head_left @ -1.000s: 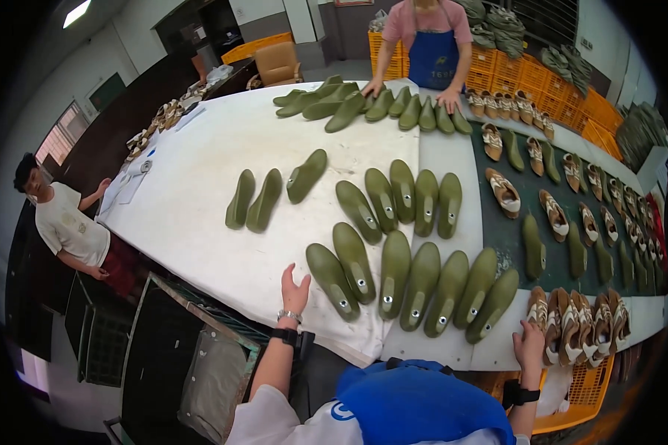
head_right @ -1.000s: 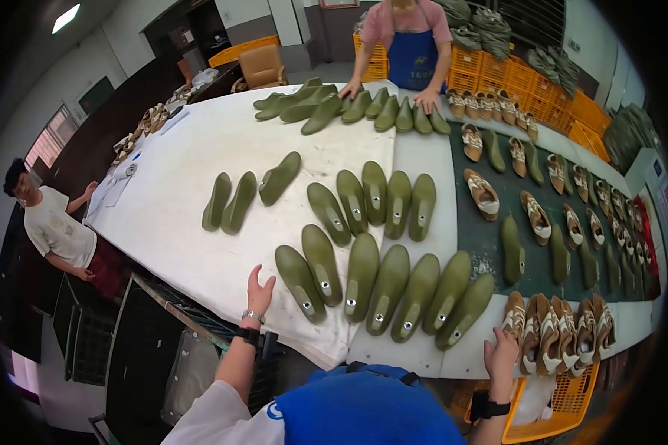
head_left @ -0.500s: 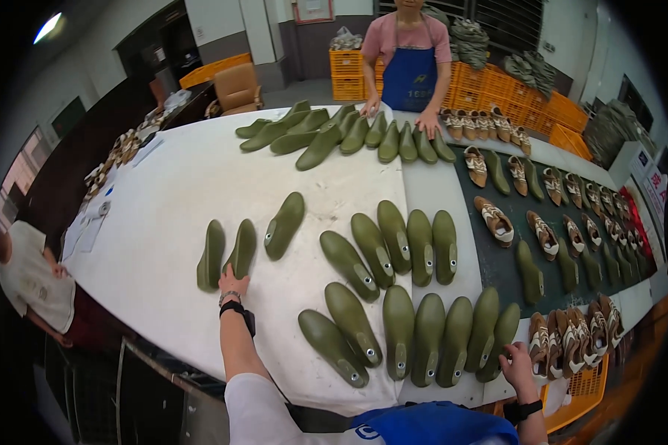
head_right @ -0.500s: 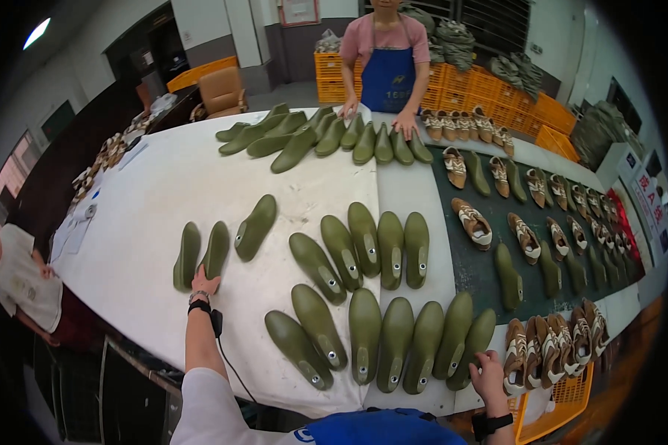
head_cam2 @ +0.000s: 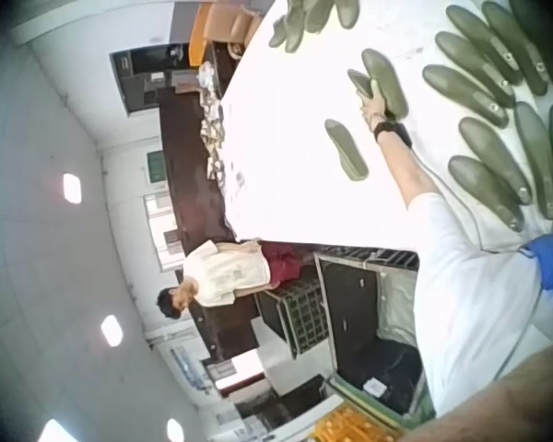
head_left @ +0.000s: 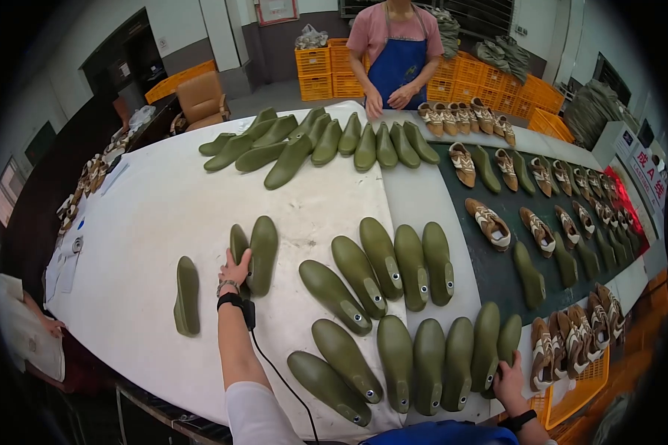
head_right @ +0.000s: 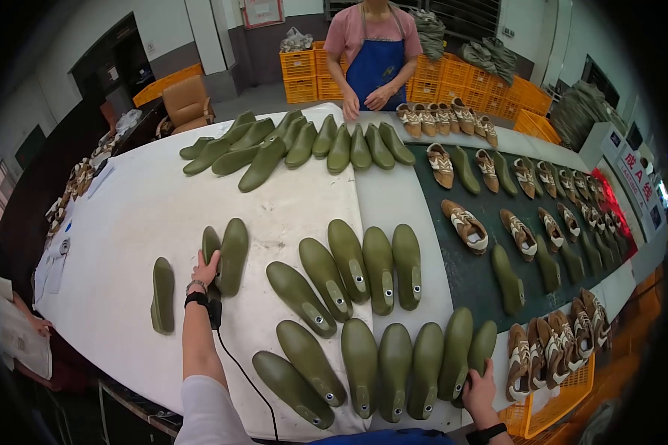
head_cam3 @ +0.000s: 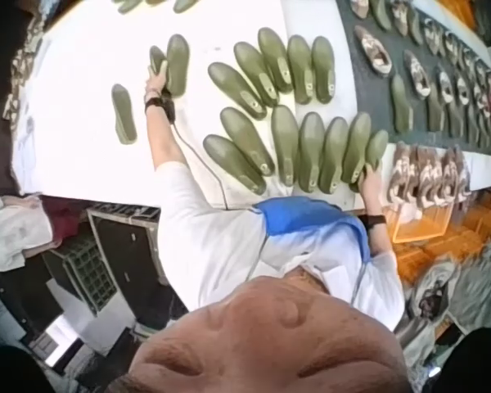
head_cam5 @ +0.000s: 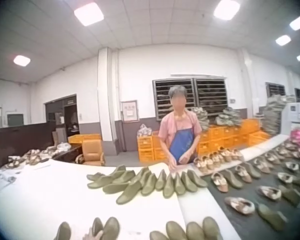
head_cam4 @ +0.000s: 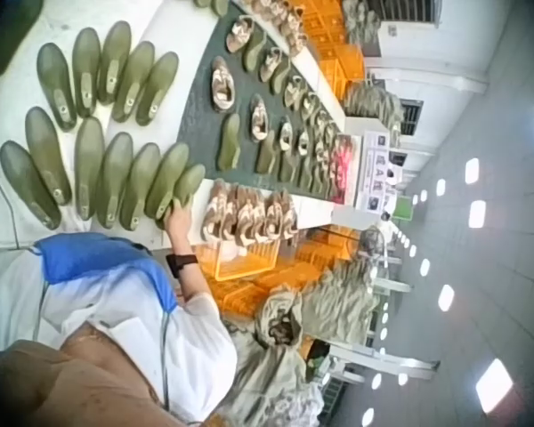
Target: Sort and organize green shoe lasts and finished shoes onto a production line and into storage bags.
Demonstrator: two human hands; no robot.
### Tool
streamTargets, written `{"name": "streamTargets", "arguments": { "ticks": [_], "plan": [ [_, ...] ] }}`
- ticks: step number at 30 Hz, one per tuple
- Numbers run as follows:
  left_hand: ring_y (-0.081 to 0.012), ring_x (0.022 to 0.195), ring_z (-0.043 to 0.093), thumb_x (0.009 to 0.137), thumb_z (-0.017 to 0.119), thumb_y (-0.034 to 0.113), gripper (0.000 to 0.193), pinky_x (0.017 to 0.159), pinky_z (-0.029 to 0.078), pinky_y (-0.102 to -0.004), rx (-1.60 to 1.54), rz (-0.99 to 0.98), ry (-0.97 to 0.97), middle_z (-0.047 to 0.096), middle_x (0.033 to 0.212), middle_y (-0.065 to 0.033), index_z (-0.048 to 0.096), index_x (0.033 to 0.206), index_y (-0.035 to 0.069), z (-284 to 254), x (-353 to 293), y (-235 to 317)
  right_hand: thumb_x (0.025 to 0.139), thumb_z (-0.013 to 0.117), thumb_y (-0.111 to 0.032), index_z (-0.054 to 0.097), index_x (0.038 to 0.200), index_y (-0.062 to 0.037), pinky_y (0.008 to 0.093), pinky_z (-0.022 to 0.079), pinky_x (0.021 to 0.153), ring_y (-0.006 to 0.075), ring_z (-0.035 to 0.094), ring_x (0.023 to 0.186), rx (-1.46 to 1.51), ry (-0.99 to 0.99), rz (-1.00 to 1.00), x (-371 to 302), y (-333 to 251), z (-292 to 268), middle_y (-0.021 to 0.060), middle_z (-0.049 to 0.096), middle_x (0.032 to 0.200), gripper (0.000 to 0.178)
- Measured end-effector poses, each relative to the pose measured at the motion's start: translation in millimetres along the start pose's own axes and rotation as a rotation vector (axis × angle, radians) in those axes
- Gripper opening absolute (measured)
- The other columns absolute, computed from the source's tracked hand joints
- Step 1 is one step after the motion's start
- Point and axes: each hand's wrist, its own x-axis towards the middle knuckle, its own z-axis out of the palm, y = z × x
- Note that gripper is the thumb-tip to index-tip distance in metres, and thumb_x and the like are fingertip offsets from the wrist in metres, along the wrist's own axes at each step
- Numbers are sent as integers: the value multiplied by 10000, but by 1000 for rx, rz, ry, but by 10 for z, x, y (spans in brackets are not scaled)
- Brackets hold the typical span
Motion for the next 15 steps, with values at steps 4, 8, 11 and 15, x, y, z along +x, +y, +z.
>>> {"name": "streamTargets", "arguments": {
  "ticks": [4,8,11,15],
  "plan": [
    [-458,1243,210,604,547,641,933,991,257,-508,309,192,-53,117,1392,-261,116,1377,347,95,-196,489,617,621,-40,572,885,-81,410,467,732,399,533,890,-14,-40,66,34,-84,-25,249,329,1256,276],
    [-408,1125,392,578,618,534,814,943,358,-432,295,337,-185,291,1262,-250,338,1310,314,32,-133,558,615,631,-62,572,889,-102,407,471,720,386,538,884,-23,-7,53,37,-115,-44,244,337,1249,283],
    [-380,1024,488,598,628,509,740,910,402,-370,238,368,-149,361,1190,-251,419,1267,268,132,-156,473,617,635,-83,575,907,-121,408,473,713,383,539,860,-14,15,34,63,-103,2,239,355,1236,299],
    [-406,1016,452,623,630,512,686,913,376,-397,202,588,-102,396,1112,-270,470,1232,239,407,-493,290,618,628,-83,582,889,-122,413,468,676,371,539,807,-3,55,28,55,-108,-87,230,374,1219,278]
  ]
}}
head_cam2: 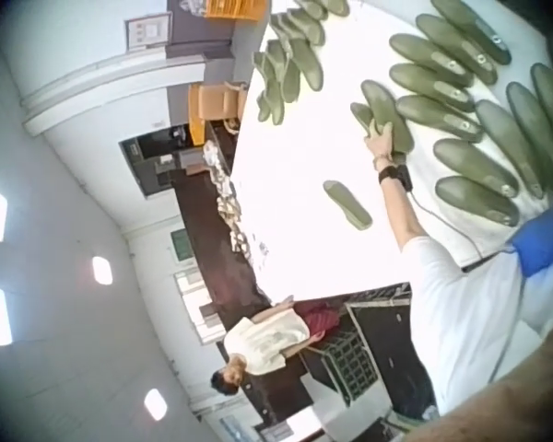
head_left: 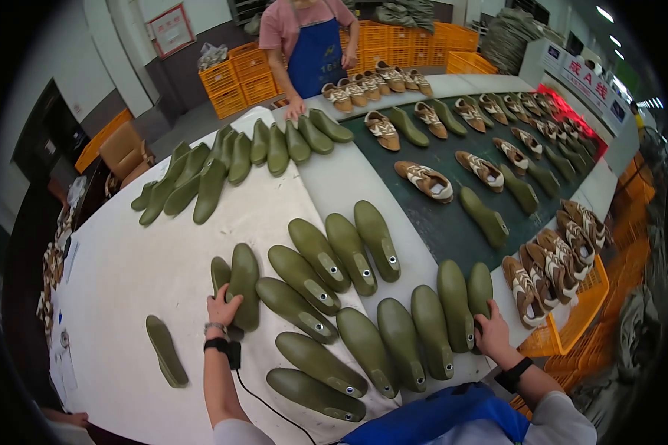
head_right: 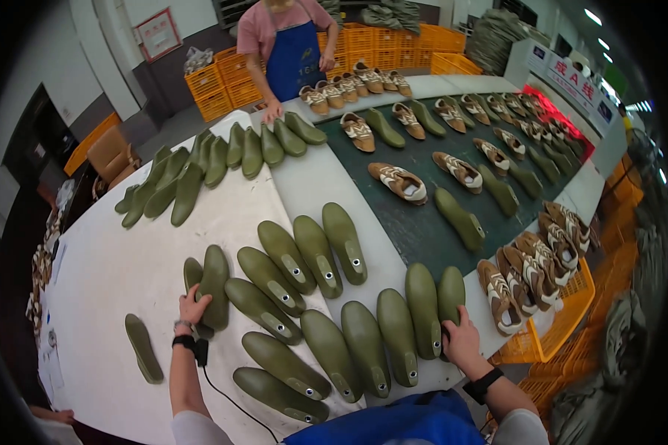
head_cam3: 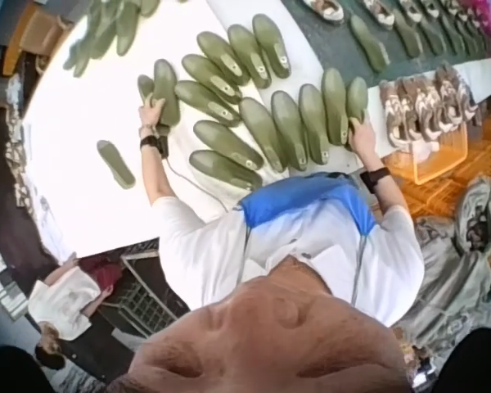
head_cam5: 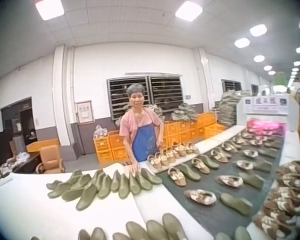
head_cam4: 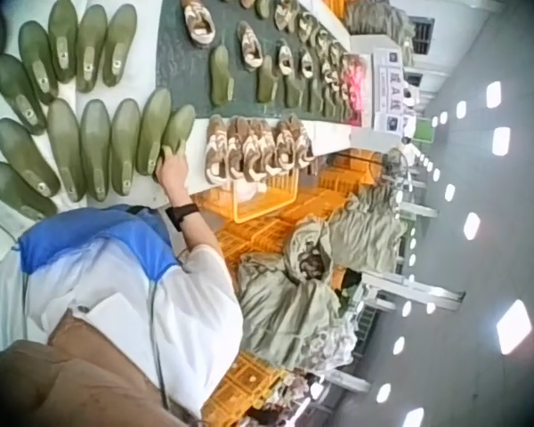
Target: Sort and organize green shoe lasts and finished shoes onto a production line and into storage bags.
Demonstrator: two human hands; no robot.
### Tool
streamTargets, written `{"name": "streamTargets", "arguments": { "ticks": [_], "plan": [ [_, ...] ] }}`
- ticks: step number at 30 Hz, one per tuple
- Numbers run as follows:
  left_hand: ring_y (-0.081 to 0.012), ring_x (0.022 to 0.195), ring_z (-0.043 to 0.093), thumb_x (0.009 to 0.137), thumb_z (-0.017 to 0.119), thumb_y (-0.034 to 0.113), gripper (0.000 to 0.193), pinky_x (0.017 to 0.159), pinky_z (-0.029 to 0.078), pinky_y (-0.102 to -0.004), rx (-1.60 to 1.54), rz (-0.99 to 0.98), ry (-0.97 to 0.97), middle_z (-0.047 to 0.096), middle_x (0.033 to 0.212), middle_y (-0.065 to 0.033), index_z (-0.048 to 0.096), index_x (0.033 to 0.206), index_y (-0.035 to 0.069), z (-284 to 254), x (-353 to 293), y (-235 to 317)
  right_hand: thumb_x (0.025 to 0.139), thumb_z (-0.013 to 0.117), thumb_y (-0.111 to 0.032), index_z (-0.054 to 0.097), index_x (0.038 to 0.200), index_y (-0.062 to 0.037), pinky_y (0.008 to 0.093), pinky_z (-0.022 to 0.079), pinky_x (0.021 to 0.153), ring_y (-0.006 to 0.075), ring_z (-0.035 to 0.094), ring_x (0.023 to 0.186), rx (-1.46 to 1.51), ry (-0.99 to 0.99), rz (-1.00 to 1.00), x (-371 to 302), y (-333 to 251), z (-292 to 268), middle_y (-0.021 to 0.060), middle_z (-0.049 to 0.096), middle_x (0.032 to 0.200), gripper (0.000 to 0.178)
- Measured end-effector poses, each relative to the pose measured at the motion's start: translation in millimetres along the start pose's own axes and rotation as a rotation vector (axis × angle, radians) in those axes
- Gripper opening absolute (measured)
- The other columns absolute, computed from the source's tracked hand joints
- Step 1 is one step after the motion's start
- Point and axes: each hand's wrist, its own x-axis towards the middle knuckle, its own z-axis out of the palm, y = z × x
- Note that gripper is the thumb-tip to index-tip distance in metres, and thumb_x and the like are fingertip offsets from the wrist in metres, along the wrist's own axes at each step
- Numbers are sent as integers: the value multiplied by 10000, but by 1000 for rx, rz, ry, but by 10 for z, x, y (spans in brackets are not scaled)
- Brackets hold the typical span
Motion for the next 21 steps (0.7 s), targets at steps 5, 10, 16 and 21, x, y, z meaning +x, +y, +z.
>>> {"name": "streamTargets", "arguments": {
  "ticks": [5,10,16,21],
  "plan": [
    [-433,1014,401,655,594,518,647,927,333,-443,18,-84,145,388,1070,-287,477,1230,244,547,-399,566,621,628,-116,584,867,-127,413,462,655,339,539,778,-26,-13,52,-9,28,-39,202,392,1195,251],
    [-449,1050,372,686,542,571,670,944,315,-445,-4,-224,89,367,1105,-300,424,1272,269,654,-324,969,624,624,-121,585,878,-127,415,461,668,341,538,789,-5,2,41,2,45,-11,201,388,1199,257],
    [-384,1098,440,759,567,520,844,922,357,-384,-539,208,65,462,1138,-297,172,1382,109,538,-330,979,623,611,-76,584,903,-90,419,462,716,379,536,855,1,-49,35,45,-87,73,238,365,1228,281],
    [-334,1114,427,729,645,349,792,935,355,-399,22,27,534,464,1183,-206,245,1336,35,-98,-32,-433,621,613,-14,550,936,-55,410,440,797,405,487,997,10,-105,58,-17,-72,65,225,299,1292,324]
  ]
}}
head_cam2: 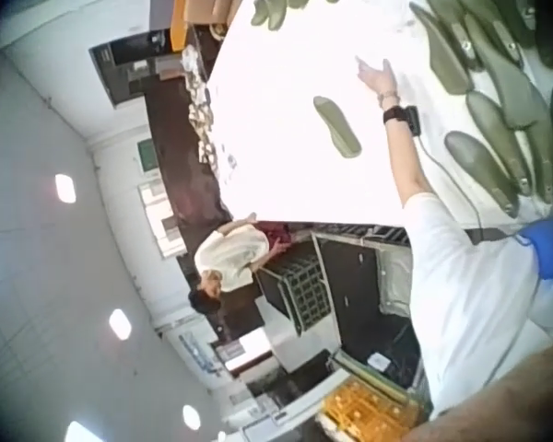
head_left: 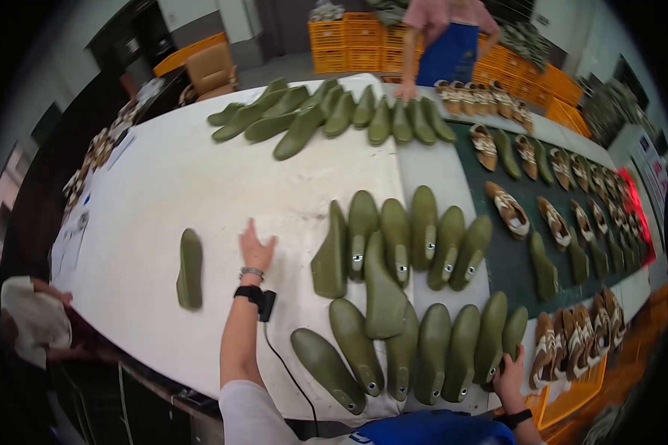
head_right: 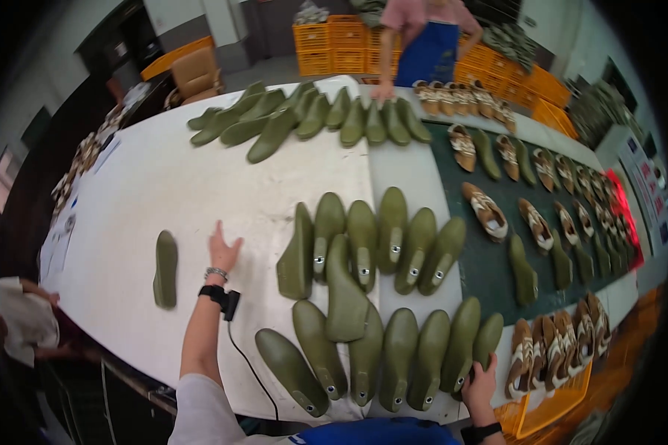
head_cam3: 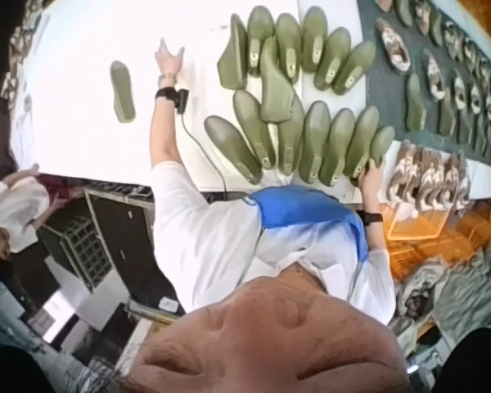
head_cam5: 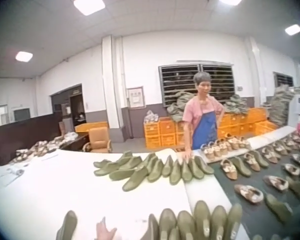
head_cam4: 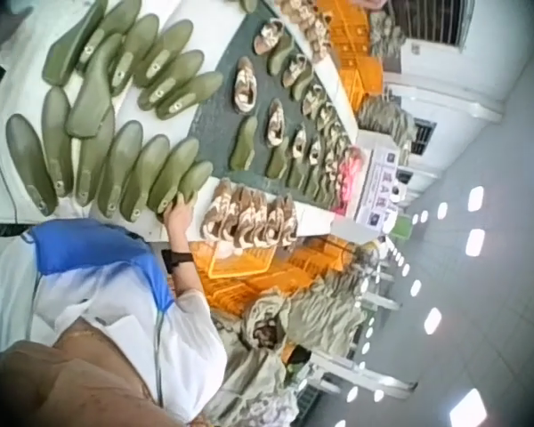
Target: Sort and organize green shoe lasts and finished shoes onto a production line and into storage bags.
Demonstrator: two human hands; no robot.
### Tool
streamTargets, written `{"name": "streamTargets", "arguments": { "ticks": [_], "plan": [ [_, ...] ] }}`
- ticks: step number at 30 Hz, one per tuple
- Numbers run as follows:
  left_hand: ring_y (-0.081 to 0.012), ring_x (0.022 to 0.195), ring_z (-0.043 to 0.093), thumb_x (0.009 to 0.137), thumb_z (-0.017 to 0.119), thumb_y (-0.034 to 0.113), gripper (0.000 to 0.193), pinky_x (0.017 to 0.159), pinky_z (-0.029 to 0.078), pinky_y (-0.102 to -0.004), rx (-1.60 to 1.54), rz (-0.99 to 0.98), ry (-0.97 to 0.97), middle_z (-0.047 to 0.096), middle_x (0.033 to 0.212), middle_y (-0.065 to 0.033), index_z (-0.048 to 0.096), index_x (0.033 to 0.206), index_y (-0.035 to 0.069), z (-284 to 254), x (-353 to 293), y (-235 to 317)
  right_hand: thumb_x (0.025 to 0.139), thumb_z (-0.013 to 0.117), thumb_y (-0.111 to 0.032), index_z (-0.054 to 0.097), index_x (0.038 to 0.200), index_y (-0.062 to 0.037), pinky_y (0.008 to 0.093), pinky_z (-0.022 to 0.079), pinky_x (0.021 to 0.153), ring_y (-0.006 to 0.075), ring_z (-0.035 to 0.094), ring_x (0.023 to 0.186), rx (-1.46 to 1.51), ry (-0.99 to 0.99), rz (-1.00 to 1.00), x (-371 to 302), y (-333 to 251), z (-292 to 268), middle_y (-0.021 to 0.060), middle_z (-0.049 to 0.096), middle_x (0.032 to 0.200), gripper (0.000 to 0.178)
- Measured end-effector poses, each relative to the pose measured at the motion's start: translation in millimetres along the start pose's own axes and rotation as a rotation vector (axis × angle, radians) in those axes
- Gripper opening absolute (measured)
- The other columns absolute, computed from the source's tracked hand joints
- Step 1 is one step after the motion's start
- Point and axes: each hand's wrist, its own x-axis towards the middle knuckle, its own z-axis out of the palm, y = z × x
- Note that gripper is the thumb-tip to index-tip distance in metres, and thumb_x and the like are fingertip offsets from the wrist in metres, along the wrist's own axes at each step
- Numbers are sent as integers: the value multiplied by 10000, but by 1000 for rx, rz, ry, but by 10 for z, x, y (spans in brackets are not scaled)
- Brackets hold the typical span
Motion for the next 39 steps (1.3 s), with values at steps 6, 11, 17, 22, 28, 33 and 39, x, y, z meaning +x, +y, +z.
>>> {"name": "streamTargets", "arguments": {
  "ticks": [6,11,17,22,28,33,39],
  "plan": [
    [-361,1233,293,687,586,234,712,961,355,-436,115,-777,-338,352,1314,-165,269,1309,93,-1300,-286,-1973,616,601,4,533,949,-35,417,432,803,414,479,1008,-33,28,-98,46,117,106,237,287,1296,342],
    [-362,1243,253,678,605,231,775,968,315,-483,649,-500,-153,235,1388,-126,226,1354,268,-982,-667,-1224,600,606,0,525,954,-49,418,454,746,415,513,934,-85,21,-77,73,99,51,251,302,1277,366],
    [-309,1157,407,637,654,124,779,918,392,-382,-94,-183,-199,381,1310,-148,309,1334,169,-988,-496,-1371,612,615,-68,564,918,-106,406,474,699,374,542,852,-53,70,-89,77,64,21,235,343,1241,312],
    [-238,1033,505,678,643,95,758,889,407,-311,-434,-400,-249,501,1176,-143,265,1330,21,-600,-466,-1380,622,609,-117,578,886,-136,405,475,657,336,558,750,-33,158,-93,71,73,14,224,402,1177,266],
    [-253,1057,471,733,640,162,737,862,401,-397,-830,-419,-627,444,1238,-96,231,1344,101,-313,-1322,525,673,560,-153,609,877,-125,421,471,688,340,560,795,74,68,45,7,226,9,213,411,1165,212],
    [-267,1095,421,731,632,235,687,785,386,-489,-764,-418,-544,382,1298,-55,278,1317,179,-247,-1467,46,722,589,-230,446,1197,-201,425,479,713,357,544,902,130,-30,-57,14,179,-103,204,336,1249,497],
    [-248,1109,445,861,519,163,488,932,367,-328,-670,79,-750,423,1264,-163,342,1281,-11,-1370,-2693,2680,724,635,-287,254,1334,-278,431,480,679,362,575,832,365,-220,-73,-529,875,-270,221,375,1230,720]
  ]
}}
